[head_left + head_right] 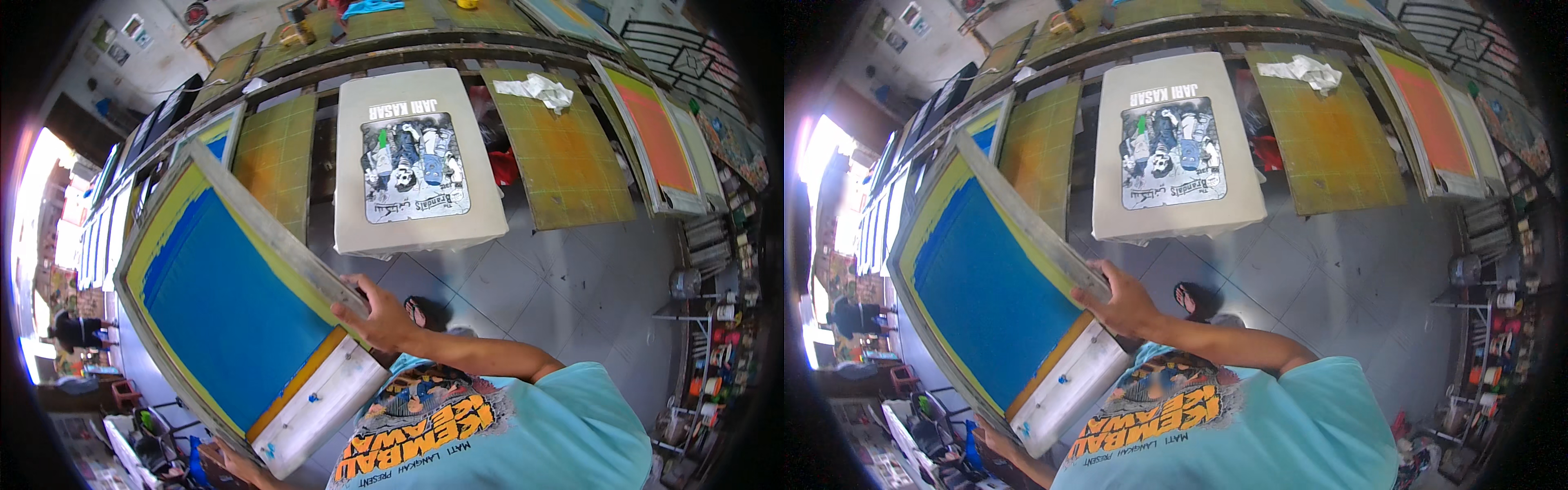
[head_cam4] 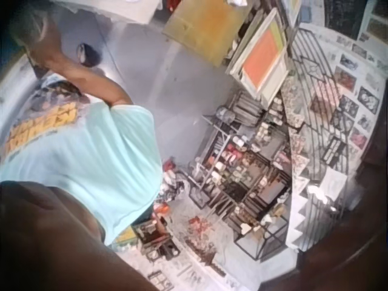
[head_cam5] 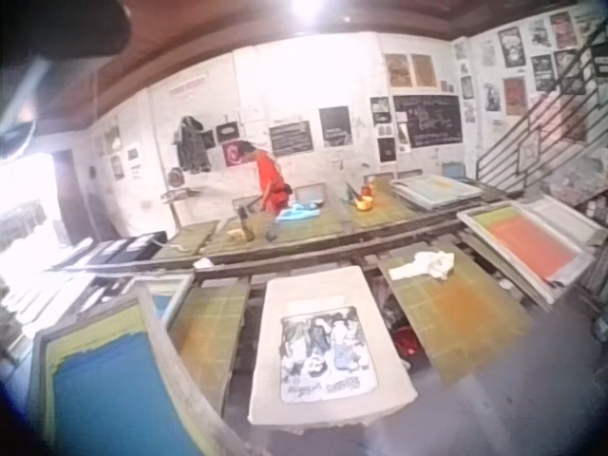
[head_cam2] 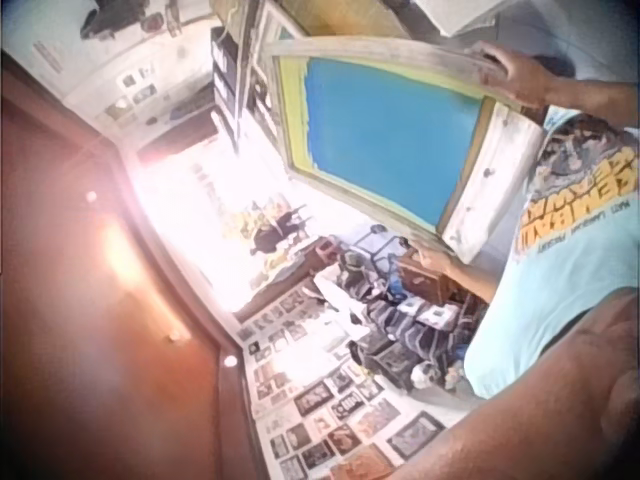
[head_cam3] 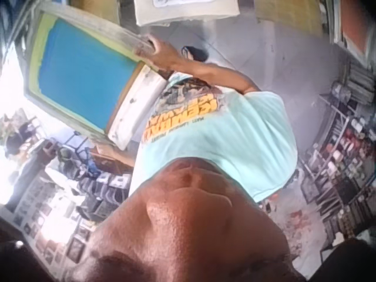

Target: The person applies tape to the edges of a screen printing frame and smooths the surface. They then use a squeegee to spread blue ink across the screen mesh. Afterward, the person squats to wipe a spill on the floor with a red cloth before resuming the ink spreading process.

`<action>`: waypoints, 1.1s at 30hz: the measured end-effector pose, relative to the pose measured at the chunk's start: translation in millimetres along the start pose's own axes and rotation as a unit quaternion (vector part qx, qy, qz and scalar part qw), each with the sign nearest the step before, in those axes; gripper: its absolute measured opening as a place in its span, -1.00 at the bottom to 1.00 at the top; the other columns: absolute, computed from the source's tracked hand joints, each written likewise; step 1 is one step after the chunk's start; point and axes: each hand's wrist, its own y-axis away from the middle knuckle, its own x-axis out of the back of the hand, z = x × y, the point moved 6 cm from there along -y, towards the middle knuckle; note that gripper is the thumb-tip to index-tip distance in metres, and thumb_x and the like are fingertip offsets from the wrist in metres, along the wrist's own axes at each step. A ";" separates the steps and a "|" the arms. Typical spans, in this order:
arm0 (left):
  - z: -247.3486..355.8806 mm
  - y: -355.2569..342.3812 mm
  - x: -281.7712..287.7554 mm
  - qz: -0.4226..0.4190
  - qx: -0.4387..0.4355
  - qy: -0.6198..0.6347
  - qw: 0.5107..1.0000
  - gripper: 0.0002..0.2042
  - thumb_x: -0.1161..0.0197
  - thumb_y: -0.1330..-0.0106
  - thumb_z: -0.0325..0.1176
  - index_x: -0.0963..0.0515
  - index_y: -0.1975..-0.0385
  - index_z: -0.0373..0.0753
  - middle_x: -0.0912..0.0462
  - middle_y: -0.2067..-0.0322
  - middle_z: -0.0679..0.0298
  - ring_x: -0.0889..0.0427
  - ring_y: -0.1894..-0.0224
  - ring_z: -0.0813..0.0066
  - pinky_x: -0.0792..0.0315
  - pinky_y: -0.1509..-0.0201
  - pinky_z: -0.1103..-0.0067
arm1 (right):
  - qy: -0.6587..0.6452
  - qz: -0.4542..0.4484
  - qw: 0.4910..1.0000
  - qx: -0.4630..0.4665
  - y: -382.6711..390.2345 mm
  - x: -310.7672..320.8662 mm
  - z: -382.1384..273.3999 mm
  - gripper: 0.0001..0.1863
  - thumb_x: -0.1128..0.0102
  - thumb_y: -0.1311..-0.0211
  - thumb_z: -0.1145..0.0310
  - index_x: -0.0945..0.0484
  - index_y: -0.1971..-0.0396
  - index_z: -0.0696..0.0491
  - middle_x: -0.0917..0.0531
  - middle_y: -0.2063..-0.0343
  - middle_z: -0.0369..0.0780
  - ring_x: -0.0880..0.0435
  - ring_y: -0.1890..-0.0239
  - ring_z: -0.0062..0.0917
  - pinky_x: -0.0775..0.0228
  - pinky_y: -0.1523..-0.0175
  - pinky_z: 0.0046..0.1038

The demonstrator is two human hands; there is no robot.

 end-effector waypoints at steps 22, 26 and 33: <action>-282.6 21.7 235.9 0.106 -0.249 -0.474 0.838 -0.34 -0.23 -0.39 -0.33 -0.26 -0.51 -0.19 -0.68 0.60 0.08 -0.65 0.62 0.09 -0.50 0.54 0.24 | 0.071 -0.198 0.977 -0.031 118.0 -244.1 -23.3 0.06 -0.09 -0.25 -0.51 -0.43 -0.26 0.28 -0.69 0.03 0.14 -0.75 0.02 -0.13 -0.55 -0.12 -0.20; -330.4 -48.4 276.8 0.131 -0.240 -0.501 0.821 -0.34 -0.30 -0.35 -0.23 -0.33 -0.47 -0.20 -0.71 0.58 0.06 -0.67 0.61 0.12 -0.50 0.57 0.28 | 0.064 -0.197 0.978 -0.013 112.5 -344.7 -29.7 0.03 -0.08 -0.25 -0.51 -0.47 -0.20 0.29 -0.71 0.08 0.11 -0.76 0.05 -0.15 -0.57 -0.08 -0.22; -354.8 -166.9 307.3 0.152 -0.228 -0.422 0.864 -0.30 -0.33 -0.33 -0.08 -0.34 -0.45 -0.20 -0.74 0.40 0.08 -0.68 0.50 0.13 -0.51 0.45 0.26 | 0.060 -0.203 0.977 -0.024 109.8 -484.3 -26.8 0.01 -0.09 -0.23 -0.54 -0.48 -0.19 0.21 -0.73 0.18 0.03 -0.76 0.15 -0.22 -0.59 0.00 -0.26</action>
